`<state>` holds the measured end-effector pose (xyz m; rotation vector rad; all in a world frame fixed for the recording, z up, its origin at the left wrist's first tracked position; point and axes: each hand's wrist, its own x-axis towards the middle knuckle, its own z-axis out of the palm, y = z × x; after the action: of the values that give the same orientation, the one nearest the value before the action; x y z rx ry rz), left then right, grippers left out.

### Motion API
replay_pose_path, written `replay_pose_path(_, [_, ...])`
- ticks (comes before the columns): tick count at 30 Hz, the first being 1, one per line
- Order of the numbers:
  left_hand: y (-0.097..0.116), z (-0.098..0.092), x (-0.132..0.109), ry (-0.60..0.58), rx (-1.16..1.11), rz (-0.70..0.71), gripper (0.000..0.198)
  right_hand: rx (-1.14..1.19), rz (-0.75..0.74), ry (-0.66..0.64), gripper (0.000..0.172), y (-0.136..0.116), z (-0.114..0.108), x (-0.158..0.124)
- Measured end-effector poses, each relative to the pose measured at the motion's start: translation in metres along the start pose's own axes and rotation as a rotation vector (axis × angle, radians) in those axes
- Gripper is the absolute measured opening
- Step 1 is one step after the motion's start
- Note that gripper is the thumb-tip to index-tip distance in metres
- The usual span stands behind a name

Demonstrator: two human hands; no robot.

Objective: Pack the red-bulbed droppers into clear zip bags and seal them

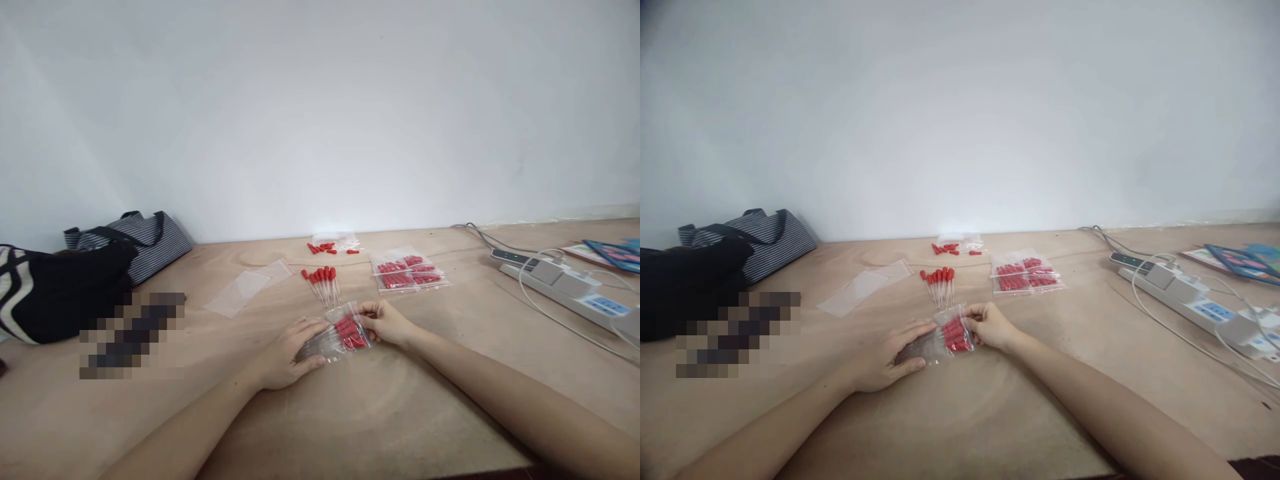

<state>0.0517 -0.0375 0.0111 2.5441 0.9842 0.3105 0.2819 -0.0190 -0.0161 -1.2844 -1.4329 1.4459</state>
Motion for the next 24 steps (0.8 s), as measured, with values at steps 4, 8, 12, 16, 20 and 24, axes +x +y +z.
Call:
replay_pose_path(4, [0.000, 0.000, 0.000, 0.020, 0.001, 0.007, 0.050, 0.025, -0.043, 0.026, 0.029, 0.001, 0.001, -0.002])
replay_pose_path(8, [-0.001, 0.000, 0.000, 0.024, -0.014, 0.022, 0.049, -0.017, -0.106, 0.082, 0.035, 0.008, 0.003, 0.000])
replay_pose_path(12, [-0.003, 0.001, 0.001, 0.019, -0.014, 0.068, 0.045, -0.125, -0.214, 0.134, 0.031, 0.010, 0.003, -0.001])
replay_pose_path(16, [-0.006, 0.003, 0.000, 0.024, -0.029, 0.084, 0.043, -0.041, -0.149, -0.008, 0.033, 0.005, 0.003, -0.004])
replay_pose_path(20, [-0.007, 0.004, -0.001, 0.029, -0.033, 0.080, 0.045, 0.078, -0.145, -0.025, 0.039, 0.004, 0.003, -0.002])
replay_pose_path(24, [-0.006, 0.002, -0.001, 0.023, -0.019, 0.070, 0.042, 0.056, -0.133, 0.026, 0.034, 0.009, 0.001, 0.002])
